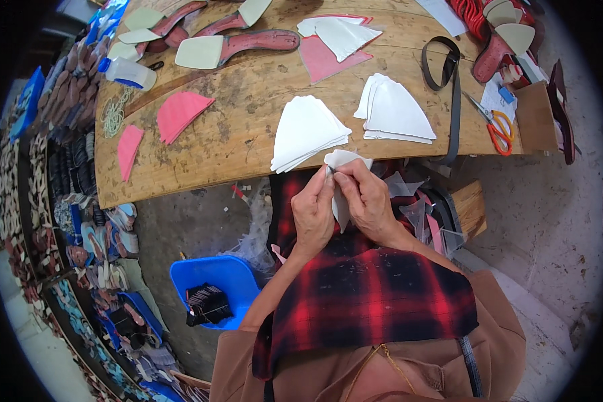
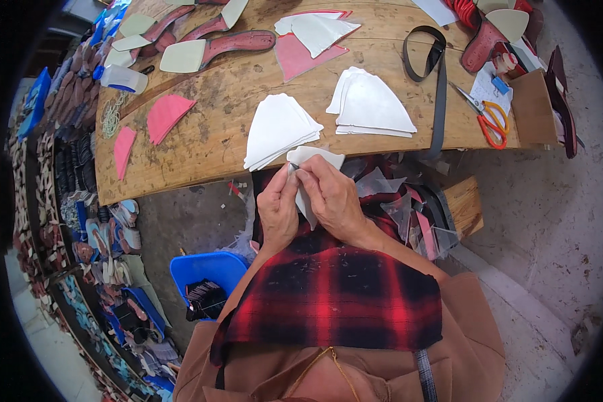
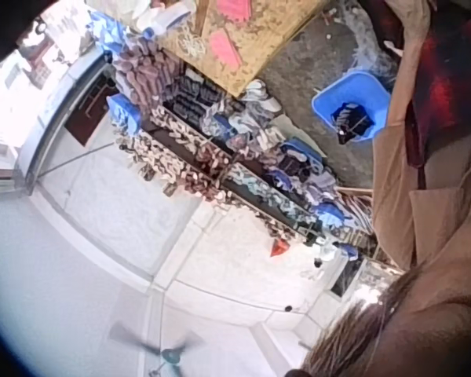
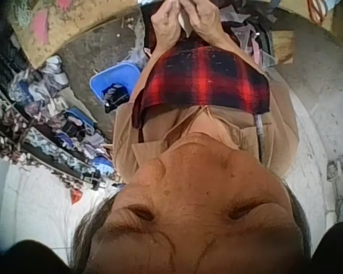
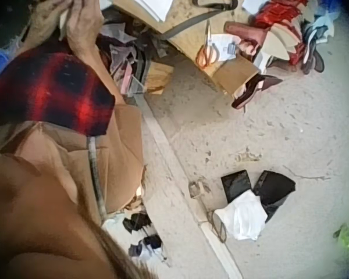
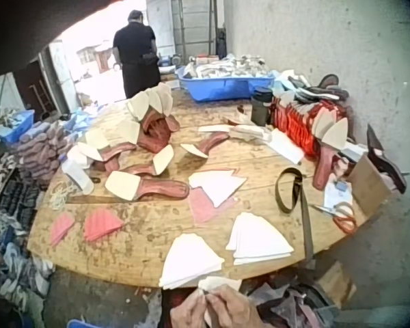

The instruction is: The person assembles shoe components by hand at a wooden workbench. They pick up white and pink curved insole pieces and a thin translucent sheet, layering them together and pressing the edges to adhere them. The person handles the parts one at a time, stacking the finished units on the table.

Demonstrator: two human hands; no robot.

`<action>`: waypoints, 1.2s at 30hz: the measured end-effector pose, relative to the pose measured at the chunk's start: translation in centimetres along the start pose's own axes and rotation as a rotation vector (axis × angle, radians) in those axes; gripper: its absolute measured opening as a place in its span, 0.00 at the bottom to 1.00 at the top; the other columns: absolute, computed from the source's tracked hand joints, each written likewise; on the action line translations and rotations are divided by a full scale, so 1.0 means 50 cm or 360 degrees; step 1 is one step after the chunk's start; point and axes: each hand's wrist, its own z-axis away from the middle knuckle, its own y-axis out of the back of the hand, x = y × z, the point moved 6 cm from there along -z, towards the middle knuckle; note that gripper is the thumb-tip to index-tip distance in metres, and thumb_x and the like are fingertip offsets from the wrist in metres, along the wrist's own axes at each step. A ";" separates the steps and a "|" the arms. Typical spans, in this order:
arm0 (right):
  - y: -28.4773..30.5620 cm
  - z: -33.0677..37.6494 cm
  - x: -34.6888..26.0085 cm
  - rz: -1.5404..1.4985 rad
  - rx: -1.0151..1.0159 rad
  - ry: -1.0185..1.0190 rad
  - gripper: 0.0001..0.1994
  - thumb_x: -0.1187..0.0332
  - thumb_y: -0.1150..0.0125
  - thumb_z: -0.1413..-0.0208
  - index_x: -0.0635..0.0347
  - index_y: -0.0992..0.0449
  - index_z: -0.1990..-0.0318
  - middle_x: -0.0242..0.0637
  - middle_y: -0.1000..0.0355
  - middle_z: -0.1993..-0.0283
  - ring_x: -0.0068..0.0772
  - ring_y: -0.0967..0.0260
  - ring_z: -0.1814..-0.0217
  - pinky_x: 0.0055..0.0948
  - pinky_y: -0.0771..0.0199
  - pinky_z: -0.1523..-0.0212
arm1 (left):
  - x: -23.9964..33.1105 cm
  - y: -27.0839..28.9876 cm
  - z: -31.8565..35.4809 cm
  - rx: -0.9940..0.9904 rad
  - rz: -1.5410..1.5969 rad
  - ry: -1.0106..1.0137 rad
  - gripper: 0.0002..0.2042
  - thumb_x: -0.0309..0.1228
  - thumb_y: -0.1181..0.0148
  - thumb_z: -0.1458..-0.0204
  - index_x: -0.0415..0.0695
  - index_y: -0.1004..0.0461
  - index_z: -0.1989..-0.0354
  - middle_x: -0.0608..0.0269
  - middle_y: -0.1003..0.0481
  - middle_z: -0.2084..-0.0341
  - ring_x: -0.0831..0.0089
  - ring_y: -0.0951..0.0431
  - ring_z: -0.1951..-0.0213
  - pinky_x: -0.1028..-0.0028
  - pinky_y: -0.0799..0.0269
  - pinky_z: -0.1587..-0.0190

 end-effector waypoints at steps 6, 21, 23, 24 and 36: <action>0.001 -0.007 0.020 -0.0777 -0.0096 -0.0359 0.09 0.69 0.45 0.37 0.64 0.30 0.54 0.44 0.27 0.67 0.36 0.26 0.65 0.31 0.28 0.63 | 0.007 0.003 -0.008 -0.0055 0.0234 0.0086 0.17 0.28 0.50 0.35 0.33 0.30 0.41 0.61 0.21 0.60 0.82 0.27 0.61 0.78 0.29 0.58; 0.038 -0.016 -0.035 0.0093 0.0046 0.0086 0.08 0.73 0.41 0.46 0.67 0.25 0.60 0.46 0.25 0.67 0.42 0.25 0.66 0.34 0.28 0.64 | 0.046 0.000 -0.004 -0.0343 -0.0588 -0.0263 0.17 0.25 0.48 0.39 0.33 0.29 0.43 0.49 0.21 0.60 0.62 0.19 0.60 0.69 0.25 0.58; 0.034 -0.016 0.000 -0.0213 0.0012 -0.0154 0.08 0.73 0.42 0.46 0.68 0.26 0.62 0.43 0.26 0.69 0.35 0.27 0.68 0.32 0.29 0.64 | 0.011 0.002 0.001 -0.0280 0.0157 0.0218 0.15 0.27 0.48 0.39 0.33 0.27 0.46 0.56 0.20 0.59 0.72 0.21 0.58 0.73 0.27 0.56; 0.033 -0.015 0.004 -0.0268 0.0003 -0.0181 0.08 0.73 0.42 0.46 0.68 0.26 0.62 0.42 0.26 0.70 0.32 0.28 0.68 0.30 0.29 0.65 | 0.011 0.001 0.002 -0.0287 0.0266 0.0281 0.15 0.27 0.48 0.38 0.33 0.27 0.46 0.58 0.20 0.58 0.75 0.22 0.57 0.74 0.28 0.55; 0.012 0.007 -0.019 0.0027 0.0006 0.0520 0.09 0.77 0.41 0.54 0.66 0.29 0.63 0.43 0.30 0.69 0.38 0.30 0.70 0.30 0.30 0.66 | -0.038 0.008 -0.018 -0.0077 0.0645 0.0428 0.14 0.33 0.52 0.35 0.34 0.25 0.53 0.65 0.22 0.65 0.84 0.27 0.64 0.80 0.31 0.62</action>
